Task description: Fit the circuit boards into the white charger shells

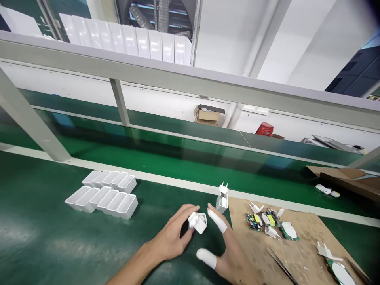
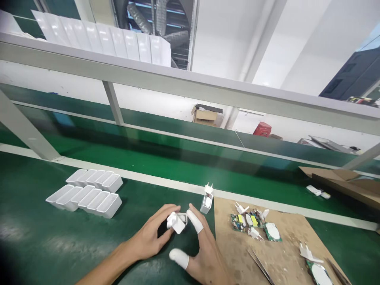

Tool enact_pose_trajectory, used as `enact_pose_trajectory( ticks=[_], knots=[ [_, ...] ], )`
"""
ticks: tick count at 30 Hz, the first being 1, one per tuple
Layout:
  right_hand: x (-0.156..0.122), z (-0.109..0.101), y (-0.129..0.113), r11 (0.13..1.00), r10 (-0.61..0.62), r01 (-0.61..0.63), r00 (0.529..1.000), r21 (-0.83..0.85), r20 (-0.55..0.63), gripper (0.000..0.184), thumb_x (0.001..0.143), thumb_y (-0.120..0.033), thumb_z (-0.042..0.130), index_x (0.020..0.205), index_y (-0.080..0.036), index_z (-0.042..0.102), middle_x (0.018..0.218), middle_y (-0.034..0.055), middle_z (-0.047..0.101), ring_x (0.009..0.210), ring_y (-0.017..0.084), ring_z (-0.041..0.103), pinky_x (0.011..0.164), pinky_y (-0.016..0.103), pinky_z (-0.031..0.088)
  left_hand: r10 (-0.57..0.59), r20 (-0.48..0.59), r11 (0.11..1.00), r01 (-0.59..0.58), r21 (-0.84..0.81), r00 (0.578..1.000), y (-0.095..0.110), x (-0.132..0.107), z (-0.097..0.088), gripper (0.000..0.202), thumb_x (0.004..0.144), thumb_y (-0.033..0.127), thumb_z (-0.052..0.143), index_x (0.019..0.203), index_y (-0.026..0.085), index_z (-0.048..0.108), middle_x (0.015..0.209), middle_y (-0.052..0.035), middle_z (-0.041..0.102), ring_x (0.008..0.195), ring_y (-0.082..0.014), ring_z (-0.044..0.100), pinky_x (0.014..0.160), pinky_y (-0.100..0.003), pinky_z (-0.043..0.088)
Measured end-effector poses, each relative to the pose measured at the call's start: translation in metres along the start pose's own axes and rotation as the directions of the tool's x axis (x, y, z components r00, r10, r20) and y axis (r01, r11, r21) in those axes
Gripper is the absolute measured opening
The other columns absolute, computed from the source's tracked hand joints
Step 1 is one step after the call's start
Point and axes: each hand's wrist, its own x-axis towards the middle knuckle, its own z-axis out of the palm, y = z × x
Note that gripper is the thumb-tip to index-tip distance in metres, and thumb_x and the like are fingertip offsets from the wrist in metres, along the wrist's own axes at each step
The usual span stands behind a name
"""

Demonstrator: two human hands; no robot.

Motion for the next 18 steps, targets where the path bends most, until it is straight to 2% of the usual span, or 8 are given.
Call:
enact_pose_trajectory(
  ticks=[2, 4, 6, 8, 10, 12, 15, 18],
  knots=[
    [-0.002, 0.005, 0.006, 0.999, 0.043, -0.045, 0.997, -0.019, -0.063, 0.053, 0.099, -0.035, 0.067, 0.149, -0.029, 0.051, 0.158, 0.0116, 0.053, 0.142, 0.03, 0.056, 0.114, 0.05, 0.053, -0.129, -0.022, 0.984, 0.125, -0.13, 0.991, 0.0, 0.001, 0.0, 0.06, 0.098, 0.026, 0.063, 0.154, 0.028, 0.042, 0.144, -0.0113, 0.059, 0.128, -0.0258, 0.063, 0.115, -0.044, 0.05],
    [0.001, 0.01, 0.01, 0.999, 0.006, -0.011, 0.995, -0.043, -0.102, 0.035, 0.101, -0.03, 0.063, 0.135, -0.03, 0.062, 0.151, 0.0091, 0.06, 0.136, 0.028, 0.062, 0.111, 0.046, 0.055, -0.22, -0.006, 0.947, 0.212, -0.24, 0.975, 0.003, 0.002, -0.001, 0.06, 0.101, 0.038, 0.061, 0.156, 0.028, 0.039, 0.141, -0.0099, 0.063, 0.124, -0.0257, 0.066, 0.113, -0.044, 0.051],
    [0.006, 0.013, 0.011, 0.995, -0.073, 0.068, 0.995, -0.068, -0.072, 0.038, 0.1, -0.027, 0.064, 0.138, -0.031, 0.062, 0.15, 0.0083, 0.062, 0.133, 0.026, 0.064, 0.111, 0.042, 0.056, -0.265, 0.016, 0.93, 0.26, -0.259, 0.964, 0.006, 0.003, -0.003, 0.056, 0.106, 0.047, 0.05, 0.158, 0.027, 0.039, 0.137, -0.0091, 0.067, 0.122, -0.0264, 0.067, 0.112, -0.045, 0.051],
    [0.013, 0.016, 0.009, 0.985, -0.155, 0.154, 0.988, -0.085, -0.01, 0.05, 0.1, -0.021, 0.062, 0.148, -0.032, 0.055, 0.152, 0.0082, 0.06, 0.136, 0.025, 0.062, 0.113, 0.039, 0.054, -0.307, 0.024, 0.929, 0.305, -0.21, 0.951, 0.009, 0.003, -0.005, 0.057, 0.109, 0.052, 0.042, 0.16, 0.027, 0.037, 0.137, -0.0096, 0.069, 0.122, -0.0286, 0.067, 0.113, -0.05, 0.05],
    [0.019, 0.019, 0.009, 0.971, -0.22, 0.222, 0.975, -0.083, 0.032, 0.054, 0.102, -0.017, 0.059, 0.153, -0.032, 0.051, 0.153, 0.0087, 0.058, 0.138, 0.024, 0.061, 0.114, 0.037, 0.053, -0.34, 0.029, 0.924, 0.34, -0.173, 0.94, 0.01, 0.001, -0.005, 0.062, 0.109, 0.054, 0.039, 0.164, 0.027, 0.03, 0.144, -0.0115, 0.066, 0.131, -0.0308, 0.063, 0.118, -0.054, 0.044],
    [0.024, 0.021, 0.01, 0.963, -0.261, 0.262, 0.965, -0.069, 0.022, 0.053, 0.103, -0.015, 0.056, 0.153, -0.033, 0.051, 0.147, 0.0098, 0.062, 0.131, 0.023, 0.065, 0.109, 0.034, 0.057, -0.327, 0.035, 0.923, 0.328, -0.203, 0.944, 0.007, -0.001, -0.004, 0.068, 0.109, 0.054, 0.039, 0.168, 0.028, 0.017, 0.155, -0.0128, 0.057, 0.143, -0.0301, 0.054, 0.124, -0.055, 0.037],
    [0.026, 0.024, 0.013, 0.956, -0.294, 0.291, 0.954, -0.046, -0.063, 0.051, 0.103, -0.016, 0.056, 0.152, -0.031, 0.051, 0.131, 0.0101, 0.07, 0.115, 0.021, 0.074, 0.096, 0.03, 0.063, -0.242, 0.014, 0.947, 0.24, -0.215, 0.97, -0.001, -0.004, 0.0, 0.085, 0.106, 0.052, 0.05, 0.167, 0.033, -0.006, 0.168, -0.0131, 0.039, 0.153, -0.0289, 0.043, 0.128, -0.058, 0.029],
    [0.023, 0.024, 0.014, 0.953, -0.304, 0.302, 0.945, -0.04, -0.123, 0.051, 0.102, -0.013, 0.057, 0.15, -0.03, 0.052, 0.129, 0.0106, 0.07, 0.114, 0.022, 0.073, 0.095, 0.032, 0.064, -0.15, -0.029, 0.98, 0.145, -0.14, 0.988, -0.009, -0.008, 0.004, 0.097, 0.103, 0.049, 0.059, 0.165, 0.038, -0.014, 0.172, -0.0128, 0.029, 0.155, -0.0305, 0.039, 0.127, -0.063, 0.03]
  ],
)
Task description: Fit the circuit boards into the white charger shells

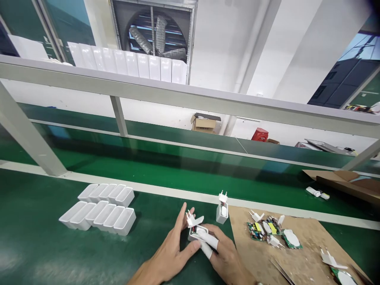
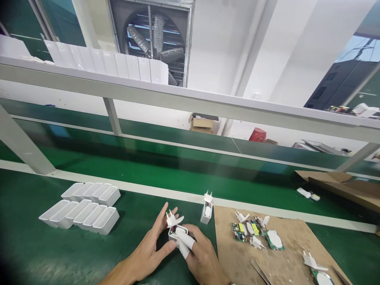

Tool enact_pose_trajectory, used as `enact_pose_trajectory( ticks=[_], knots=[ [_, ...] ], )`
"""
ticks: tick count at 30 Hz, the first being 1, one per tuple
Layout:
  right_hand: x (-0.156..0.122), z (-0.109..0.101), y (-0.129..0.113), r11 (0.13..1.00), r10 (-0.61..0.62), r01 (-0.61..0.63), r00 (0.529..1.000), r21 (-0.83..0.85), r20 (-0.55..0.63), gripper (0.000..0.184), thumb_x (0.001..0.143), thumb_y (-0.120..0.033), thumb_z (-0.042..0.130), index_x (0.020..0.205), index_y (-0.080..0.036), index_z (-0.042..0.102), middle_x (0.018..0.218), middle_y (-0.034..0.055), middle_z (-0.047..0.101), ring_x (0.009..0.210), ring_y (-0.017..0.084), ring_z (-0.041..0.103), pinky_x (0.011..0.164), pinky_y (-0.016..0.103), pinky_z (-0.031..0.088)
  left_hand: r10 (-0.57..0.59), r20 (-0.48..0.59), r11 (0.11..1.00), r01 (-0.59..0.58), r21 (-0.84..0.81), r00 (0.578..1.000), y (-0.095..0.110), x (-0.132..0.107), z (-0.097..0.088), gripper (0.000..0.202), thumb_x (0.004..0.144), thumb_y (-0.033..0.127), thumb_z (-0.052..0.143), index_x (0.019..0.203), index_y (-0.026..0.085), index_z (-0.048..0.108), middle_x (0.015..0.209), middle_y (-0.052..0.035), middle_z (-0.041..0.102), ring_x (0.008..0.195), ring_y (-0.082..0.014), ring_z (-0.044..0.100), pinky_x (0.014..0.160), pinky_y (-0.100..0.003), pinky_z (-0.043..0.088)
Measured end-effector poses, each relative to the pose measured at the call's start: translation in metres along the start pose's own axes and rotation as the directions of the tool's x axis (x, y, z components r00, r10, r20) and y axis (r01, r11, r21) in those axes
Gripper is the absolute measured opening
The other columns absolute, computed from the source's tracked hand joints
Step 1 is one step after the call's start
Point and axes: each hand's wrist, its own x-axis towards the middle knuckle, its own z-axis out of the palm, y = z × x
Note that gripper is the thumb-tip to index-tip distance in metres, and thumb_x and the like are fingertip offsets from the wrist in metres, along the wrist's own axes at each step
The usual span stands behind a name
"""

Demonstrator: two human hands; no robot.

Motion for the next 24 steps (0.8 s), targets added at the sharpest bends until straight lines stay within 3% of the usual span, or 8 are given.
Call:
enact_pose_trajectory(
  ticks=[4, 6, 9, 11, 14, 19, 24],
  knots=[
    [-0.003, -0.003, -0.001, 0.999, 0.042, -0.042, 0.999, -0.023, -0.01, 0.045, 0.1, -0.011, 0.056, 0.141, -0.028, 0.06, 0.13, 0.0124, 0.069, 0.113, 0.025, 0.073, 0.093, 0.036, 0.066, 0.112, -0.049, 0.992, -0.109, 0.061, 0.993, -0.003, 0.0, 0.002, 0.101, 0.099, 0.046, 0.067, 0.166, 0.038, -0.008, 0.171, -0.014, 0.032, 0.151, -0.0315, 0.045, 0.123, -0.059, 0.04],
    [-0.006, -0.002, 0.0, 0.997, 0.066, -0.064, 0.997, -0.04, 0.033, 0.041, 0.099, -0.009, 0.051, 0.135, -0.025, 0.063, 0.126, 0.0129, 0.07, 0.106, 0.025, 0.075, 0.087, 0.036, 0.067, 0.149, -0.078, 0.981, -0.138, 0.137, 0.986, -0.002, 0.002, 0.003, 0.093, 0.098, 0.042, 0.07, 0.167, 0.037, 0.008, 0.168, -0.0135, 0.038, 0.146, -0.0315, 0.052, 0.12, -0.054, 0.046],
    [-0.01, 0.003, 0.003, 0.995, 0.085, -0.08, 0.993, -0.064, 0.079, 0.044, 0.099, -0.007, 0.046, 0.137, -0.024, 0.06, 0.126, 0.0137, 0.069, 0.104, 0.025, 0.074, 0.085, 0.037, 0.067, 0.196, -0.151, 0.954, -0.153, 0.257, 0.969, 0.0, 0.007, 0.005, 0.05, 0.101, 0.032, 0.065, 0.149, 0.033, 0.05, 0.149, -0.0111, 0.058, 0.134, -0.028, 0.062, 0.114, -0.046, 0.054],
    [-0.011, 0.006, 0.003, 0.992, 0.11, -0.105, 0.992, -0.071, 0.068, 0.048, 0.1, -0.009, 0.048, 0.145, -0.024, 0.052, 0.126, 0.0137, 0.068, 0.105, 0.025, 0.073, 0.086, 0.037, 0.066, 0.211, -0.205, 0.952, -0.153, 0.267, 0.956, 0.0, 0.01, 0.006, 0.025, 0.103, 0.028, 0.061, 0.128, 0.029, 0.063, 0.132, -0.0093, 0.067, 0.123, -0.0245, 0.068, 0.103, -0.038, 0.06],
    [-0.01, 0.006, 0.002, 0.986, 0.152, -0.145, 0.984, -0.079, 0.098, 0.048, 0.102, -0.013, 0.049, 0.149, -0.026, 0.048, 0.121, 0.0124, 0.067, 0.103, 0.026, 0.072, 0.086, 0.04, 0.065, 0.201, -0.237, 0.964, -0.149, 0.22, 0.95, -0.002, 0.012, 0.007, 0.012, 0.103, 0.027, 0.06, 0.115, 0.027, 0.063, 0.121, -0.0075, 0.068, 0.115, -0.0211, 0.07, 0.092, -0.032, 0.063],
    [-0.003, 0.001, -0.003, 0.976, 0.215, -0.216, 0.966, -0.01, 0.14, 0.037, 0.104, -0.017, 0.05, 0.139, -0.026, 0.055, 0.113, 0.0098, 0.065, 0.095, 0.023, 0.07, 0.085, 0.038, 0.064, 0.182, -0.221, 0.975, -0.147, 0.166, 0.958, -0.007, 0.01, 0.009, 0.008, 0.105, 0.026, 0.056, 0.113, 0.026, 0.059, 0.123, -0.0076, 0.064, 0.116, -0.0193, 0.068, 0.093, -0.033, 0.063],
    [-0.004, 0.005, -0.005, 0.979, 0.193, -0.181, 0.971, -0.093, 0.142, 0.036, 0.102, -0.015, 0.048, 0.136, -0.026, 0.056, 0.105, 0.0086, 0.063, 0.089, 0.024, 0.068, 0.077, 0.038, 0.064, 0.188, -0.207, 0.972, -0.152, 0.18, 0.96, -0.003, 0.008, 0.007, 0.005, 0.105, 0.026, 0.055, 0.11, 0.025, 0.057, 0.122, -0.0083, 0.064, 0.119, -0.0212, 0.067, 0.094, -0.035, 0.062]
  ],
)
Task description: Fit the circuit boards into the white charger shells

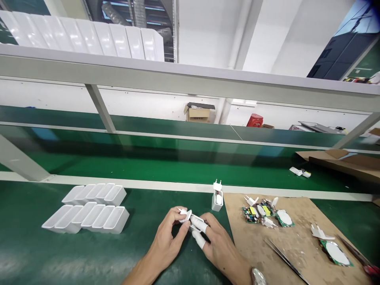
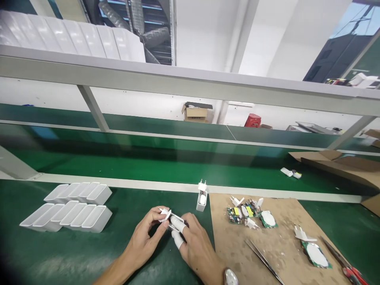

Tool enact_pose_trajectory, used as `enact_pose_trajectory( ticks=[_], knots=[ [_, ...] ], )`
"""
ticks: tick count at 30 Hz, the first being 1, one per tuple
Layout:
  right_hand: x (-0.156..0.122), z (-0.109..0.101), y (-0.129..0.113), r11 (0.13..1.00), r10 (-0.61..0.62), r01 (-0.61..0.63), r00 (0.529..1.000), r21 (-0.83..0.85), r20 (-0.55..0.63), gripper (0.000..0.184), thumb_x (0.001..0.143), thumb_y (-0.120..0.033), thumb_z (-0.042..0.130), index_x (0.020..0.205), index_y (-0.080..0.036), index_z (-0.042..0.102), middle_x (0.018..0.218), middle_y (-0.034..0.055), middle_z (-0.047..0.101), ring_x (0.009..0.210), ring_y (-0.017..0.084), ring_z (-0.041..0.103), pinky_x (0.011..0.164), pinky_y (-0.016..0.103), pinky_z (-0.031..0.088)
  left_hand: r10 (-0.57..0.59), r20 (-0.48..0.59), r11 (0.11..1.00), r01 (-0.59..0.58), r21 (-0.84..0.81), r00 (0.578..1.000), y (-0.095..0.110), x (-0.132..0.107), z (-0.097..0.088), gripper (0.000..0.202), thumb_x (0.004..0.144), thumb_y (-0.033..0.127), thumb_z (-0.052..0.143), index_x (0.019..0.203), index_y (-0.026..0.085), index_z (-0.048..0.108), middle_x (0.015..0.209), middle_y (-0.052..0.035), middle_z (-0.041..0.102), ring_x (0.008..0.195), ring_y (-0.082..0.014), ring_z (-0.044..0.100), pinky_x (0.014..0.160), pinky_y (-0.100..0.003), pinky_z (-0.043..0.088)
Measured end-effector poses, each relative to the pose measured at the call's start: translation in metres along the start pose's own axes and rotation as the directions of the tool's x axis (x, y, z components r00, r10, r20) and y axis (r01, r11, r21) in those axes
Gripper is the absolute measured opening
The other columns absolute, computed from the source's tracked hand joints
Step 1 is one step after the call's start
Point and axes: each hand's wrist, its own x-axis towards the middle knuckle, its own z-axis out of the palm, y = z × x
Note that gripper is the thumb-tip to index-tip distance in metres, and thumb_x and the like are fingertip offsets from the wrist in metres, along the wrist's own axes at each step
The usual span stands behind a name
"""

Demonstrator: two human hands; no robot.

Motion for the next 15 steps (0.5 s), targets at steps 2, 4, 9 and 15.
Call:
enact_pose_trajectory(
  ticks=[2, 4, 9, 15],
  knots=[
    [-0.003, 0.003, 0.0, 1.0, -0.006, 0.005, 0.998, -0.021, -0.063, 0.038, 0.101, -0.014, 0.049, 0.137, -0.025, 0.053, 0.103, 0.0083, 0.064, 0.086, 0.024, 0.069, 0.075, 0.038, 0.064, 0.001, 0.014, 1.0, 0.0, -0.023, 1.0, 0.002, 0.001, -0.001, 0.006, 0.105, 0.026, 0.055, 0.11, 0.025, 0.056, 0.125, -0.0092, 0.063, 0.119, -0.0216, 0.067, 0.093, -0.036, 0.062],
    [-0.007, 0.004, 0.0, 0.999, -0.018, 0.013, 0.991, -0.043, -0.129, 0.043, 0.1, -0.014, 0.051, 0.141, -0.023, 0.048, 0.104, 0.009, 0.066, 0.086, 0.024, 0.069, 0.075, 0.038, 0.064, -0.024, 0.036, 0.997, 0.026, -0.068, 0.999, 0.004, 0.001, -0.002, 0.015, 0.104, 0.025, 0.054, 0.119, 0.026, 0.053, 0.129, -0.0106, 0.062, 0.118, -0.0216, 0.069, 0.097, -0.038, 0.062],
    [-0.011, 0.004, 0.0, 0.997, -0.071, 0.06, 0.975, -0.055, -0.212, 0.047, 0.098, -0.012, 0.054, 0.143, -0.025, 0.05, 0.111, 0.0112, 0.07, 0.094, 0.025, 0.072, 0.08, 0.039, 0.065, -0.05, 0.036, 0.988, 0.055, -0.142, 0.998, 0.002, -0.001, -0.002, 0.05, 0.103, 0.025, 0.055, 0.148, 0.03, 0.033, 0.132, -0.0125, 0.062, 0.119, -0.0239, 0.07, 0.103, -0.045, 0.061],
    [-0.001, 0.009, -0.011, 0.708, 0.404, -0.228, 0.907, 0.668, -0.118, 0.03, 0.1, -0.042, 0.065, 0.123, -0.022, 0.066, 0.109, 0.0122, 0.075, 0.092, 0.025, 0.076, 0.082, 0.04, 0.065, 0.005, 0.019, 0.996, -0.003, -0.089, 1.0, 0.007, -0.005, 0.0, 0.095, 0.088, 0.029, 0.08, 0.161, 0.033, 0.019, 0.147, -0.0157, 0.055, 0.13, -0.0319, 0.063, 0.11, -0.057, 0.055]
  ],
)
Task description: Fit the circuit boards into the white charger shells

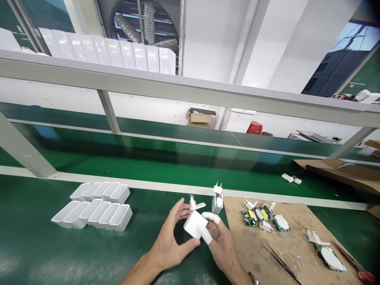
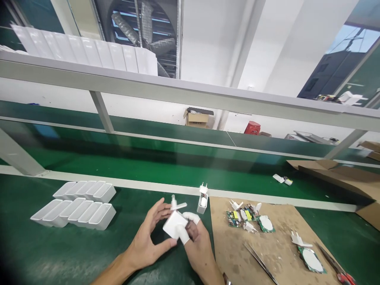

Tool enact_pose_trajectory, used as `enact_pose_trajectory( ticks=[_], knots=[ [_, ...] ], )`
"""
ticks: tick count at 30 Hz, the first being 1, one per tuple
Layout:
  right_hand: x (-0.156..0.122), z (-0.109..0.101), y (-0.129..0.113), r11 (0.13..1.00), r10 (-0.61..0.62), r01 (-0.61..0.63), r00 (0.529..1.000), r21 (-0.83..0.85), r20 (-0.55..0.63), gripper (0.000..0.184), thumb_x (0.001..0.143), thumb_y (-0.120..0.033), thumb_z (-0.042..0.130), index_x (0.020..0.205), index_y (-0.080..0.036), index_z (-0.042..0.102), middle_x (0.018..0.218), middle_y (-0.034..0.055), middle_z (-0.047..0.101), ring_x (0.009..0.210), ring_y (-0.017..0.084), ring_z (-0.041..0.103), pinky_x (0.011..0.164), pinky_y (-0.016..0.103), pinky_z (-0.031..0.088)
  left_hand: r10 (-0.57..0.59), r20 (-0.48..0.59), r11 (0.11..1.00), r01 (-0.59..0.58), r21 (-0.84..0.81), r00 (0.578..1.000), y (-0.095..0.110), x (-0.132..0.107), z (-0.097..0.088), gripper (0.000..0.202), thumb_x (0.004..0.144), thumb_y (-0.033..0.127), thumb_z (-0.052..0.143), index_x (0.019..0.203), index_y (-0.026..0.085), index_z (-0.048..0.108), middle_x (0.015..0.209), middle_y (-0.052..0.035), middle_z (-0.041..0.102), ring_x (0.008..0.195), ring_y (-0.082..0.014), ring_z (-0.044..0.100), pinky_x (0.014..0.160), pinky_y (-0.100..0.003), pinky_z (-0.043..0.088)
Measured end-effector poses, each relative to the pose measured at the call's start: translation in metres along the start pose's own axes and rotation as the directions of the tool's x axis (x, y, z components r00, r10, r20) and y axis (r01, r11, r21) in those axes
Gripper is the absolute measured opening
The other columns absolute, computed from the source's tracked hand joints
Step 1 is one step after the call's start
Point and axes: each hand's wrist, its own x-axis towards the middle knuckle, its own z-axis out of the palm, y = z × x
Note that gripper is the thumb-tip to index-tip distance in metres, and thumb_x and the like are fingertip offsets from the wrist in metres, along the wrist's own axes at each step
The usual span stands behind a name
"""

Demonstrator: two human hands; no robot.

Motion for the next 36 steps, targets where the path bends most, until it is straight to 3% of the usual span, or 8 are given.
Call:
enact_pose_trajectory(
  ticks=[4, 12, 15, 19, 24, 29, 32, 36],
  knots=[
    [0.003, 0.007, -0.015, 0.825, 0.355, -0.39, 0.921, 0.408, 0.162, 0.049, 0.091, -0.063, 0.069, 0.11, -0.018, 0.073, 0.09, 0.0118, 0.078, 0.079, 0.029, 0.077, 0.072, 0.045, 0.064, 0.059, -0.008, 0.983, -0.056, 0.173, 0.998, 0.006, -0.002, 0.006, 0.1, 0.081, 0.032, 0.088, 0.16, 0.035, 0.027, 0.145, -0.0137, 0.059, 0.124, -0.0337, 0.066, 0.104, -0.057, 0.059],
    [0.002, 0.009, -0.023, 0.736, 0.406, -0.469, 0.883, 0.488, 0.236, 0.051, 0.086, -0.064, 0.073, 0.102, -0.015, 0.074, 0.081, 0.0125, 0.077, 0.077, 0.032, 0.077, 0.073, 0.047, 0.063, 0.247, -0.038, 0.929, -0.225, 0.294, 0.968, 0.014, 0.004, 0.005, 0.077, 0.087, 0.05, 0.081, 0.15, 0.028, 0.043, 0.135, -0.0131, 0.066, 0.116, -0.0307, 0.069, 0.098, -0.046, 0.062],
    [0.004, 0.007, -0.012, 0.824, 0.38, -0.415, 0.91, 0.385, 0.167, 0.05, 0.092, -0.063, 0.066, 0.108, -0.016, 0.073, 0.089, 0.0125, 0.078, 0.08, 0.03, 0.077, 0.075, 0.046, 0.064, 0.252, -0.019, 0.919, -0.233, 0.318, 0.968, 0.013, 0.004, 0.002, 0.084, 0.086, 0.049, 0.083, 0.153, 0.028, 0.038, 0.142, -0.0139, 0.063, 0.124, -0.032, 0.066, 0.103, -0.046, 0.059],
    [0.004, 0.007, 0.005, 0.987, 0.149, -0.144, 0.987, 0.077, -0.058, 0.043, 0.091, -0.059, 0.07, 0.108, -0.02, 0.072, 0.103, 0.0111, 0.075, 0.087, 0.025, 0.074, 0.075, 0.037, 0.064, 0.154, -0.023, 0.917, -0.134, 0.376, 0.988, 0.007, 0.002, 0.004, 0.085, 0.081, 0.034, 0.088, 0.152, 0.029, 0.04, 0.137, -0.013, 0.064, 0.125, -0.0349, 0.064, 0.103, -0.052, 0.058],
    [0.009, -0.003, 0.013, 0.977, -0.074, 0.071, 0.997, -0.203, -0.007, 0.025, 0.094, -0.042, 0.069, 0.108, -0.021, 0.071, 0.11, 0.0094, 0.069, 0.089, 0.021, 0.07, 0.078, 0.032, 0.062, -0.081, -0.022, 0.949, 0.084, 0.305, 0.996, -0.008, -0.001, 0.011, 0.079, 0.086, 0.02, 0.073, 0.156, 0.027, 0.035, 0.119, -0.0099, 0.067, 0.105, -0.0288, 0.07, 0.092, -0.048, 0.062],
    [0.04, -0.053, 0.025, 0.953, -0.017, -0.057, 0.97, -0.299, -0.242, 0.045, 0.092, -0.032, 0.063, 0.135, -0.02, 0.058, 0.129, 0.0145, 0.066, 0.113, 0.028, 0.068, 0.106, 0.05, 0.054, -0.169, -0.033, 0.963, 0.173, 0.209, 0.985, -0.014, 0.02, 0.007, 0.079, 0.09, 0.026, 0.066, 0.159, 0.026, 0.028, 0.139, -0.0136, 0.062, 0.123, -0.031, 0.066, 0.109, -0.051, 0.052],
    [0.055, -0.069, 0.04, 0.966, 0.029, -0.08, 0.979, -0.246, -0.204, 0.063, 0.081, -0.02, 0.062, 0.143, -0.021, 0.053, 0.132, 0.0142, 0.068, 0.125, 0.03, 0.066, 0.104, 0.049, 0.057, -0.243, 0.023, 0.963, 0.238, 0.13, 0.97, -0.008, 0.049, 0.013, 0.086, 0.083, 0.023, 0.068, 0.159, 0.023, 0.028, 0.143, -0.014, 0.06, 0.123, -0.0312, 0.066, 0.112, -0.048, 0.049],
    [0.057, -0.061, 0.056, 0.985, 0.03, -0.043, 0.997, -0.17, -0.075, 0.076, 0.077, -0.014, 0.056, 0.152, -0.022, 0.045, 0.142, 0.0135, 0.066, 0.125, 0.027, 0.068, 0.099, 0.043, 0.061, -0.261, 0.121, 0.965, 0.255, 0.062, 0.958, -0.003, 0.084, 0.036, 0.093, 0.076, 0.02, 0.068, 0.159, 0.017, 0.026, 0.142, -0.0175, 0.062, 0.116, -0.0285, 0.07, 0.106, -0.044, 0.055]
  ],
)
